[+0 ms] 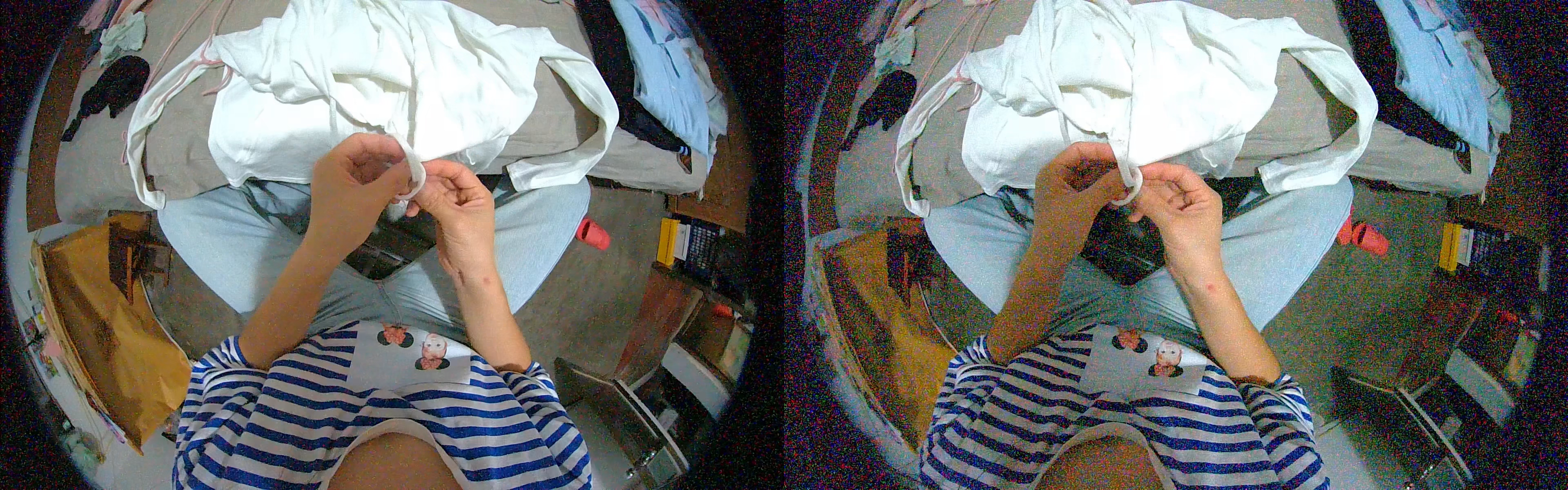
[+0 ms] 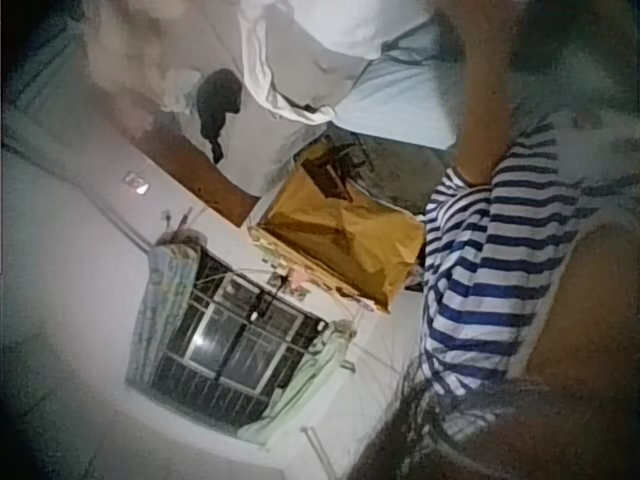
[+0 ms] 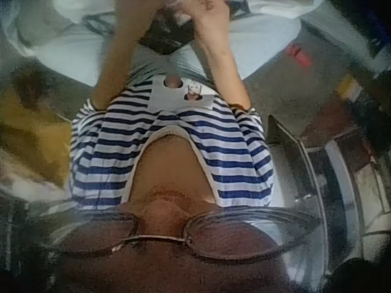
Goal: The person sits on the floor and repeatedly ties and adjusts a knot in a white drawstring attached to a white hoodie. The hands manipulate the string to form and tighten the knot throughout the clip.
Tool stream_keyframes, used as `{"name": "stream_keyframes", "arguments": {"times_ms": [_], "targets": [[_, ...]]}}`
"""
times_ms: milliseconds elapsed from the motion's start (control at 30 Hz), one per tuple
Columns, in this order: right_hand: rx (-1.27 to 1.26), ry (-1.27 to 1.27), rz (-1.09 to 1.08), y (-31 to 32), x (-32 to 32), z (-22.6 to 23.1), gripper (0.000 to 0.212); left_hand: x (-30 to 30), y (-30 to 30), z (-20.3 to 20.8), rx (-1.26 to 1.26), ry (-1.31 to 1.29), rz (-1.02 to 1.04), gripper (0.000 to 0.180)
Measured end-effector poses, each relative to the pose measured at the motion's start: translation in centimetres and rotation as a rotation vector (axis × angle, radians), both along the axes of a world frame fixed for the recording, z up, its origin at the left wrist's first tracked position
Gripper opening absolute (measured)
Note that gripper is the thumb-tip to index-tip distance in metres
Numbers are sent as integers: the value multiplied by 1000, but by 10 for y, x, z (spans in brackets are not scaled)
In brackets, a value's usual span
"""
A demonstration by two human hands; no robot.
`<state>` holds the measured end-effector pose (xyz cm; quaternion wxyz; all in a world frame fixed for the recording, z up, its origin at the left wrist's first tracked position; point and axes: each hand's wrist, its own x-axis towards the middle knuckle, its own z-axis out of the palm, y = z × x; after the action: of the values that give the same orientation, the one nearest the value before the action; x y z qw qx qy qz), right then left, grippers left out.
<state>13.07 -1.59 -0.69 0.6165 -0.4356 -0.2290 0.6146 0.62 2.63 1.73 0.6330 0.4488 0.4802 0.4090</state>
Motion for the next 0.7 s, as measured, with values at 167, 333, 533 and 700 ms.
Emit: {"name": "stream_keyframes", "arguments": {"times_ms": [167,333,533,700], "targets": [[47,-307,-79,0,-3,1,16,2,-3,3,-19,-63,50,13],[480,-1007,-322,4,-5,-6,14,3,-3,-4,35,-40,89,14],[609,-1042,-378,6,-7,-8,17,5,-6,-6,-91,-149,155,16],[583,-1023,-271,7,0,-6,16,6,-5,0,-28,-33,149,16]]}}
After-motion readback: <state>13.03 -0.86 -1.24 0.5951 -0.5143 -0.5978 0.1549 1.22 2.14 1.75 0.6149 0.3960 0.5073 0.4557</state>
